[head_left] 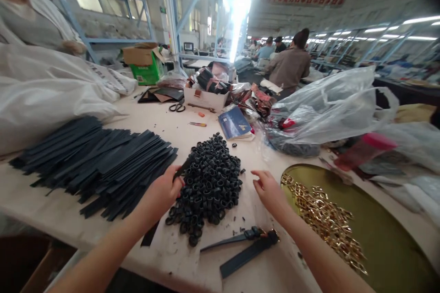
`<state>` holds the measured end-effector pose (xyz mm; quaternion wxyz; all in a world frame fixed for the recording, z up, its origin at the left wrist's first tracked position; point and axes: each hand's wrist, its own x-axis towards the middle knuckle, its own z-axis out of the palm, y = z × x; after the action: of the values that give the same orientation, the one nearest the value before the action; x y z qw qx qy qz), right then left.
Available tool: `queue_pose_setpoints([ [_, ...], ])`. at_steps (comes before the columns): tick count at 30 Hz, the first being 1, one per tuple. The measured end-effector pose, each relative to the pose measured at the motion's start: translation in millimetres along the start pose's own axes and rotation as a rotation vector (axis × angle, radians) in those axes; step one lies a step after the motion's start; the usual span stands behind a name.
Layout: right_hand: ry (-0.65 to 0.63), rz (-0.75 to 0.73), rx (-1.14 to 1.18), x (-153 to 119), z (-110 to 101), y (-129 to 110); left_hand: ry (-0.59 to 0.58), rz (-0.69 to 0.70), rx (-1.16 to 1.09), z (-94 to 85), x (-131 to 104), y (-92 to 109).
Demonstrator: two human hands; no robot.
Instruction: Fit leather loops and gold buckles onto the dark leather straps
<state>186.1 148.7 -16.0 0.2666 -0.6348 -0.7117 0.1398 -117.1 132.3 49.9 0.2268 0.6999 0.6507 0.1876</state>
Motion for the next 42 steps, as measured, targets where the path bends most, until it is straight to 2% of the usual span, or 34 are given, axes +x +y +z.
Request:
queue_pose_setpoints([
  [2, -0.024, -0.011, 0.002, 24.5, 8.0, 2.0, -0.066, 0.044, -0.223, 2.2, -10.7, 10.7],
  [4, -0.07, -0.025, 0.021, 41.1, 15.2, 3.5, -0.135, 0.032, -0.379, 9.3, -21.7, 20.6],
  [8, -0.105, 0.017, 0.085, 44.2, 17.9, 6.9, -0.41, -0.179, -0.677, 33.5, -43.7, 38.7],
  [10, -0.1, 0.069, 0.13, 31.3, 12.4, 6.4, -0.477, -0.259, -0.877, 45.7, -53.9, 47.8],
  [13, -0.122, 0.141, 0.227, -2.6, -0.9, -5.1, -0.515, -0.321, -1.108, 57.4, -67.1, 62.2],
  [15, -0.175, 0.211, 0.44, -30.6, -10.3, -20.9, -0.556, -0.35, -1.176, 60.0, -75.4, 72.3],
  [17, -0.233, 0.333, 0.831, -58.0, -18.2, -39.8, -0.596, -0.366, -1.208, 59.9, -84.1, 82.1],
  [19, -0.25, 0.425, 1.152, -80.6, -23.5, -57.1, -0.622, -0.359, -1.205, 60.0, -92.7, 90.3],
  [22, -0.218, 0.455, 1.359, -103.2, -25.9, -73.6, -0.592, -0.328, -1.121, 65.0, -103.6, 95.9],
  [24, -0.19, 0.442, 1.369, -112.0, -23.7, -78.3, -0.54, -0.283, -1.016, 71.7, -109.1, 94.6],
  [29, -0.105, 0.437, 1.202, -123.8, -14.5, -83.4, -0.409, -0.11, -0.777, 87.2, -120.8, 86.3],
  [32, -0.1, 0.463, 1.333, -130.1, -13.6, -88.0, -0.405, -0.096, -0.75, 90.0, -127.3, 85.5],
  [35, -0.125, 0.456, 1.493, -138.1, -16.1, -92.3, -0.459, -0.14, -0.727, 88.9, -131.3, 86.4],
  [37, -0.14, 0.419, 1.529, -143.8, -18.1, -93.8, -0.454, -0.122, -0.668, 85.6, -132.9, 86.8],
  [42, -0.184, 0.361, 1.517, -154.5, -22.1, -93.2, -0.348, 0.125, -0.384, 67.6, -135.1, 88.4],
])
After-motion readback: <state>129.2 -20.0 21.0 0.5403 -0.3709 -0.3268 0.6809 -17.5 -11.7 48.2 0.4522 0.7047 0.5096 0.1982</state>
